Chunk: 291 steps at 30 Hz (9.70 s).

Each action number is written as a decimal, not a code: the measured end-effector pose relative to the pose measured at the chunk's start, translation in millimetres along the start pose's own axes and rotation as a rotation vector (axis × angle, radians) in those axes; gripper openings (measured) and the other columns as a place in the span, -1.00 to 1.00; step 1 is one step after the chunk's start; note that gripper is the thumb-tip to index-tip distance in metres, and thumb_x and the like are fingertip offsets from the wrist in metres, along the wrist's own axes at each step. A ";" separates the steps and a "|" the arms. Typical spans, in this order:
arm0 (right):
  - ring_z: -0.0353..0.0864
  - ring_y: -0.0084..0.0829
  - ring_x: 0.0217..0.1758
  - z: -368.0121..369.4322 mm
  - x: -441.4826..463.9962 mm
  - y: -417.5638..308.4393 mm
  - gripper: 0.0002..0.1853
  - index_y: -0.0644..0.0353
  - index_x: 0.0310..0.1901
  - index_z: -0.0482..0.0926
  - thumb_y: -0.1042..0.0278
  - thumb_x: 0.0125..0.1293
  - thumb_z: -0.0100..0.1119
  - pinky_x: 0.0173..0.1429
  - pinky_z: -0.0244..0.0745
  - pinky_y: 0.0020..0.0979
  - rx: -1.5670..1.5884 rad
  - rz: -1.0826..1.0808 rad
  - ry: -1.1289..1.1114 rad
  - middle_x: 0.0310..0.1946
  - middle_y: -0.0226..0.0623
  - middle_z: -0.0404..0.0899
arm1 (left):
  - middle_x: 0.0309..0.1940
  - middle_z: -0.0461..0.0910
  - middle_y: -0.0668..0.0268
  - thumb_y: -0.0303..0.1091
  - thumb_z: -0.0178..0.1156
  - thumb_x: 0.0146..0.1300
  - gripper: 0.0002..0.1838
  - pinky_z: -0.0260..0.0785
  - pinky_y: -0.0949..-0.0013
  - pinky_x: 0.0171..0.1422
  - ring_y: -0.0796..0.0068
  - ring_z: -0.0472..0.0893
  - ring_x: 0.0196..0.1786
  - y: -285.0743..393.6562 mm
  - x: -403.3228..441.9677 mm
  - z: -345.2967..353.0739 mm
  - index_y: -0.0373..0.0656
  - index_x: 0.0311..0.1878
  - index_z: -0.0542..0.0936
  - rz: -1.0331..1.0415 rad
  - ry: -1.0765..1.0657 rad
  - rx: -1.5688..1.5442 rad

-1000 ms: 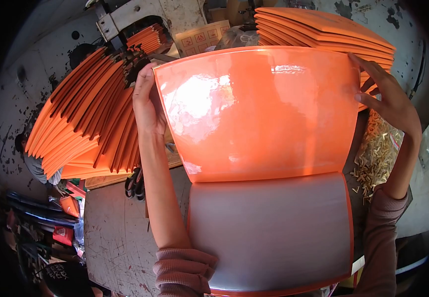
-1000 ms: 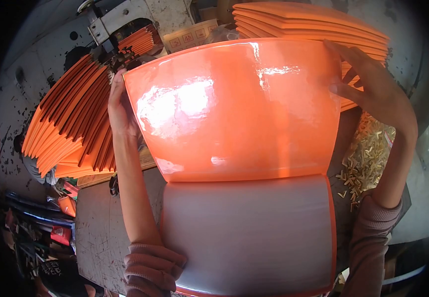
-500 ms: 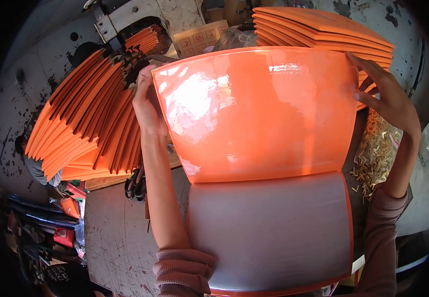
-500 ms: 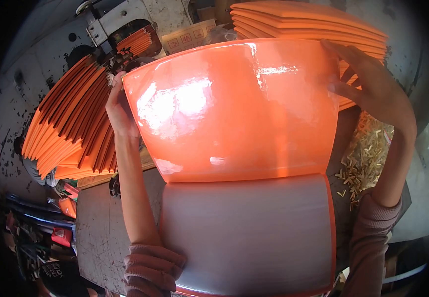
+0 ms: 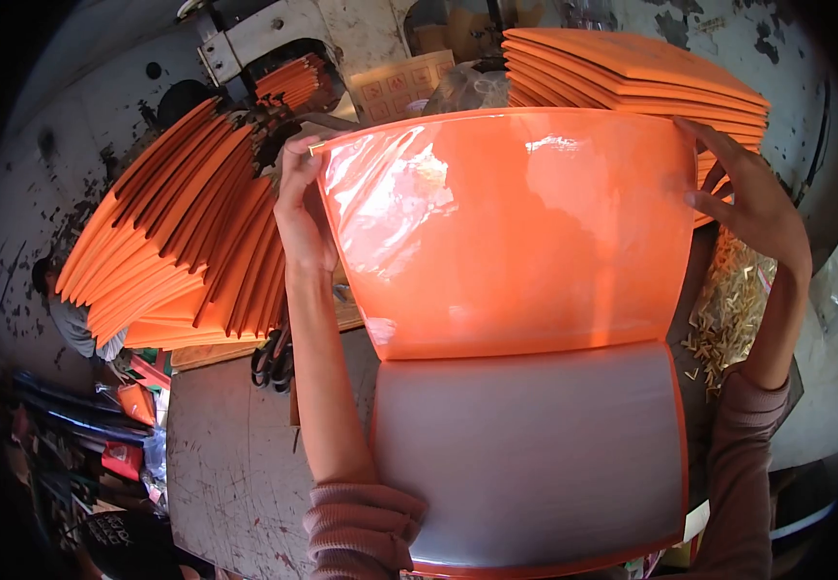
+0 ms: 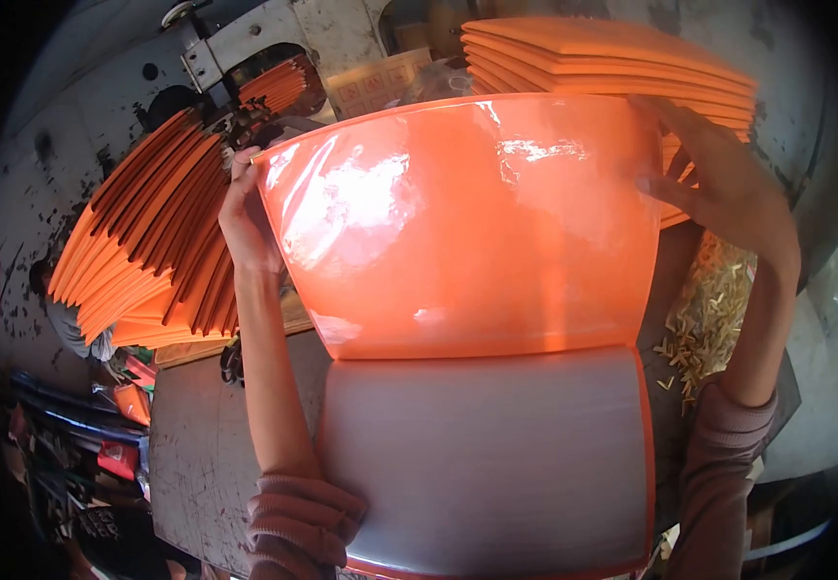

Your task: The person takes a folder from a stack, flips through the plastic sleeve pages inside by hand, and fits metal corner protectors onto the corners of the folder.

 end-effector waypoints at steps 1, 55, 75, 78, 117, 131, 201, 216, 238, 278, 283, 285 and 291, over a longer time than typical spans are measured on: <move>0.52 -0.39 -0.32 -1.5 -0.4 -1.6 -0.32 0.06 0.31 0.28 0.34 0.12 0.28 -0.25 0.51 -0.41 -0.002 -0.005 0.005 -0.04 -0.19 0.51 | -0.19 0.56 0.22 -0.34 0.04 0.29 -0.83 0.51 0.39 -0.05 0.42 0.59 -0.10 2.0 -0.3 1.0 -0.12 -0.09 0.39 0.032 -0.035 0.050; 0.52 -0.07 -0.31 77.3 67.1 -252.7 -0.94 0.30 -0.36 0.42 0.55 0.11 0.05 -0.29 0.38 -0.17 0.193 -0.700 0.349 -0.43 -0.12 0.48 | -0.11 0.57 0.24 -0.53 0.06 0.27 -0.92 0.27 0.48 0.14 0.56 0.49 -0.06 46.5 -65.8 42.6 -0.24 -0.19 0.49 0.530 0.235 0.329; 0.58 -0.15 -0.27 83.7 65.7 -254.9 -0.92 0.31 -0.36 0.47 0.60 0.05 0.08 -0.22 0.45 -0.23 0.167 -0.586 0.398 -0.37 -0.16 0.56 | -0.21 0.56 0.35 -0.47 0.11 0.26 -0.86 0.28 0.52 0.05 0.64 0.46 -0.11 38.9 -56.8 29.5 -0.23 -0.12 0.52 0.477 0.204 0.253; 0.57 -0.14 -0.27 85.4 68.3 -253.7 -0.93 0.32 -0.36 0.47 0.58 0.08 0.08 -0.22 0.44 -0.23 0.223 -0.538 0.353 -0.38 -0.15 0.55 | -0.25 0.55 0.36 -0.48 0.11 0.25 -0.87 0.29 0.54 0.03 0.64 0.46 -0.14 41.5 -56.5 31.4 -0.23 -0.15 0.53 0.450 0.214 0.221; 0.54 -0.16 -0.13 91.7 77.1 -248.6 -0.76 0.28 -0.11 0.47 0.52 0.16 0.00 -0.06 0.47 -0.26 -0.017 -0.656 0.317 -0.28 -0.13 0.51 | -0.68 0.20 0.61 -0.16 -0.08 0.44 -0.58 -0.10 0.56 -0.55 0.79 0.08 -0.59 14.2 -51.6 30.6 -0.09 -0.58 0.37 0.159 0.209 0.338; 0.47 -0.04 -0.23 93.9 83.5 -244.2 -0.87 0.32 -0.25 0.37 0.55 0.15 0.02 -0.19 0.37 -0.18 0.217 -0.639 0.227 -0.40 -0.05 0.42 | -0.72 0.29 0.56 -0.29 0.04 0.38 -0.74 0.02 0.57 -0.54 0.81 0.17 -0.60 22.2 -55.7 31.5 -0.26 -0.01 0.49 0.481 0.285 0.547; 0.52 0.00 -0.40 79.5 80.7 -242.7 -0.88 0.30 -0.45 0.46 0.46 0.20 0.05 -0.28 0.41 -0.12 0.236 -0.589 0.393 -0.51 -0.04 0.50 | -0.23 0.58 0.36 -0.41 0.14 0.29 -0.76 0.34 0.51 0.02 0.65 0.52 -0.17 56.3 -41.5 22.2 -0.30 -0.04 0.60 0.239 0.047 0.285; 0.54 -0.02 -0.41 80.5 78.9 -243.8 -0.87 0.26 -0.45 0.49 0.39 0.17 0.12 -0.31 0.41 -0.11 0.218 -0.519 0.320 -0.52 -0.06 0.53 | -0.24 0.55 0.33 -0.47 0.07 0.34 -0.85 0.40 0.54 -0.09 0.64 0.52 -0.19 44.8 -42.4 19.7 -0.30 -0.10 0.55 0.247 -0.040 0.056; 0.48 -0.22 -0.48 96.5 92.0 -230.9 -0.88 0.15 -0.51 0.49 0.34 0.07 0.16 -0.39 0.33 -0.19 0.282 -0.579 0.433 -0.67 -0.26 0.46 | -0.24 0.55 0.41 -0.36 0.06 0.34 -0.82 0.33 0.49 -0.03 0.64 0.50 -0.18 45.5 -41.8 17.1 -0.21 -0.11 0.56 0.190 -0.044 0.175; 0.50 -0.13 -0.52 93.5 87.7 -234.3 -0.87 0.21 -0.51 0.53 0.36 0.08 0.12 -0.42 0.34 -0.15 0.203 -0.583 0.434 -0.68 -0.15 0.47 | -0.16 0.60 0.37 -0.31 0.14 0.31 -0.82 0.39 0.34 0.04 0.57 0.52 -0.08 50.5 -39.3 11.0 -0.17 -0.13 0.59 0.203 0.024 0.273; 0.52 -0.19 -0.54 94.4 85.0 -236.9 -0.84 0.18 -0.39 0.59 0.29 0.19 0.11 -0.40 0.37 -0.26 0.106 -0.466 0.444 -0.57 -0.22 0.55 | -0.22 0.60 0.36 -0.27 0.10 0.33 -0.79 0.39 0.41 0.02 0.56 0.53 -0.10 45.6 -38.1 10.3 -0.19 -0.13 0.58 0.145 -0.022 0.139; 0.53 -0.20 -0.53 94.7 85.8 -236.9 -0.85 0.18 -0.46 0.57 0.30 0.14 0.14 -0.42 0.40 -0.23 0.099 -0.482 0.473 -0.63 -0.21 0.51 | -0.24 0.59 0.38 -0.31 0.12 0.32 -0.82 0.38 0.44 0.00 0.60 0.52 -0.13 46.3 -38.5 11.4 -0.21 -0.15 0.59 0.141 -0.009 0.128; 0.54 -0.20 -0.51 95.3 88.4 -235.7 -0.86 0.17 -0.57 0.54 0.33 0.05 0.17 -0.45 0.42 -0.19 0.129 -0.502 0.515 -0.68 -0.19 0.49 | -0.25 0.59 0.38 -0.40 0.12 0.32 -0.86 0.38 0.48 -0.02 0.65 0.52 -0.16 46.8 -38.2 10.9 -0.23 -0.16 0.60 0.178 -0.010 0.143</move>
Point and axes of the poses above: each hand's wrist, its own x-axis towards the middle knuckle, its own z-axis out of the palm, y = z × x, the point moved 5 cm from there along x, towards the middle knuckle
